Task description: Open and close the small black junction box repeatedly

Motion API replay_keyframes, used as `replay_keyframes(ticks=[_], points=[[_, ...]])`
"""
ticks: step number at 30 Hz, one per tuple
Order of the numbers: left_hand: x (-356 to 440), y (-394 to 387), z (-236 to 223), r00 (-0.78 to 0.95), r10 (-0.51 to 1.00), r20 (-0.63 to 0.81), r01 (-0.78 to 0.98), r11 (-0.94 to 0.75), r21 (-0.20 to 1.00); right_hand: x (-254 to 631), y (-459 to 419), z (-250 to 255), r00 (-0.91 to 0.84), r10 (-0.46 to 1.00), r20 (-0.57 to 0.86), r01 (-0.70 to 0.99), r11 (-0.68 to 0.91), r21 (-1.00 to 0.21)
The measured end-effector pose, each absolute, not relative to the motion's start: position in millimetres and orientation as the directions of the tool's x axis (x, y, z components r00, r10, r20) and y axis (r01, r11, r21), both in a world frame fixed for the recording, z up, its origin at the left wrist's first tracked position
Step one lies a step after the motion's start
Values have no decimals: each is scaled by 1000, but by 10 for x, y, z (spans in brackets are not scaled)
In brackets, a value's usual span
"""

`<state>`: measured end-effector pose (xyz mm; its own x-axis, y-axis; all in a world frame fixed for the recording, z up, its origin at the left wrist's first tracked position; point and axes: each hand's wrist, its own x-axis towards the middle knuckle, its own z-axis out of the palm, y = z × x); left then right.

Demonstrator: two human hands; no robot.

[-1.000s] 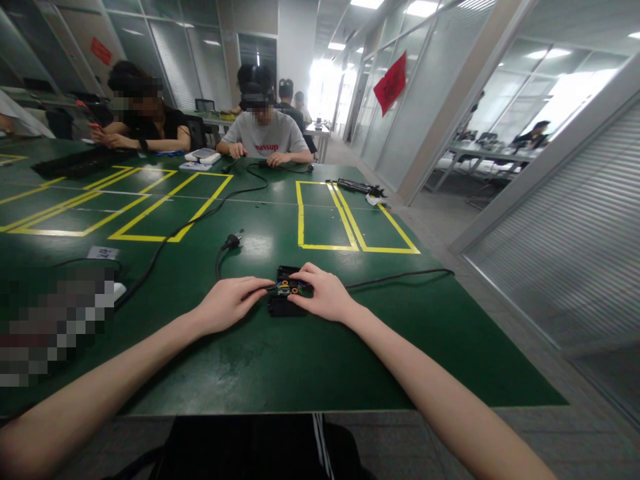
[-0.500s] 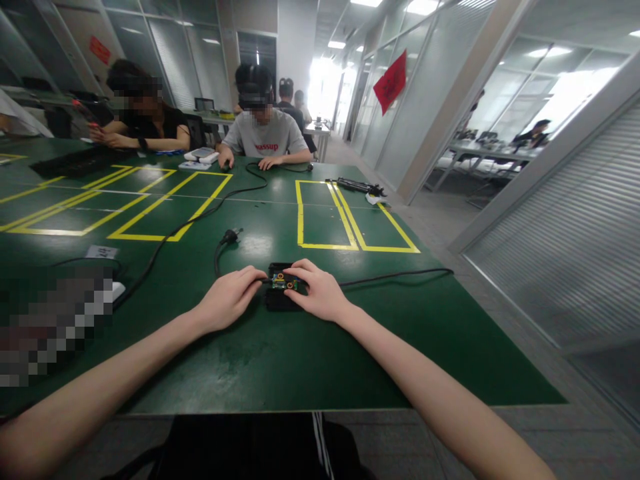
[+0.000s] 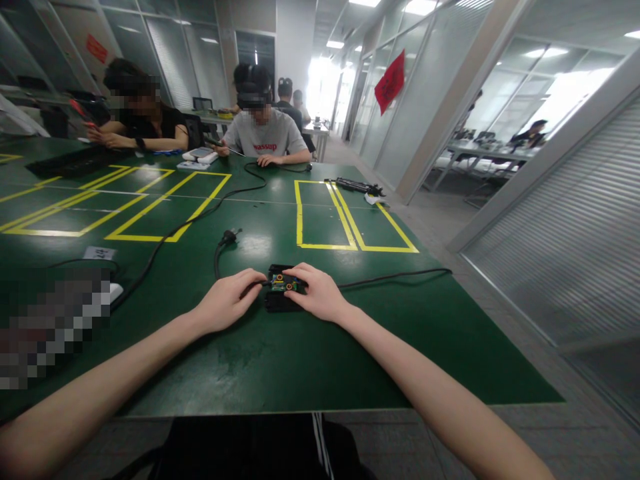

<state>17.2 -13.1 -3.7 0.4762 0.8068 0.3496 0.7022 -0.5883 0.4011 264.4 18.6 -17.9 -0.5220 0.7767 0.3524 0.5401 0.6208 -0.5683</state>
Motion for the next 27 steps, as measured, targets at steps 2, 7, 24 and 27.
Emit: replay_keyframes(ticks=[2,7,24,27], points=[[174,-137,-33,477,811,338,701,-583,411,2645,188,-177,-523,778,348,536,618,-575],[176,-136,-44,486,806,338,688,-591,420,2652,179,-161,-528,775,346,528,619,-582],[145,-192,43,438,727,530,617,-671,411,2872,71,54,-562,614,554,517,784,-344],[131,-206,70,433,721,541,609,-677,413,2879,77,70,-584,586,562,489,806,-332]])
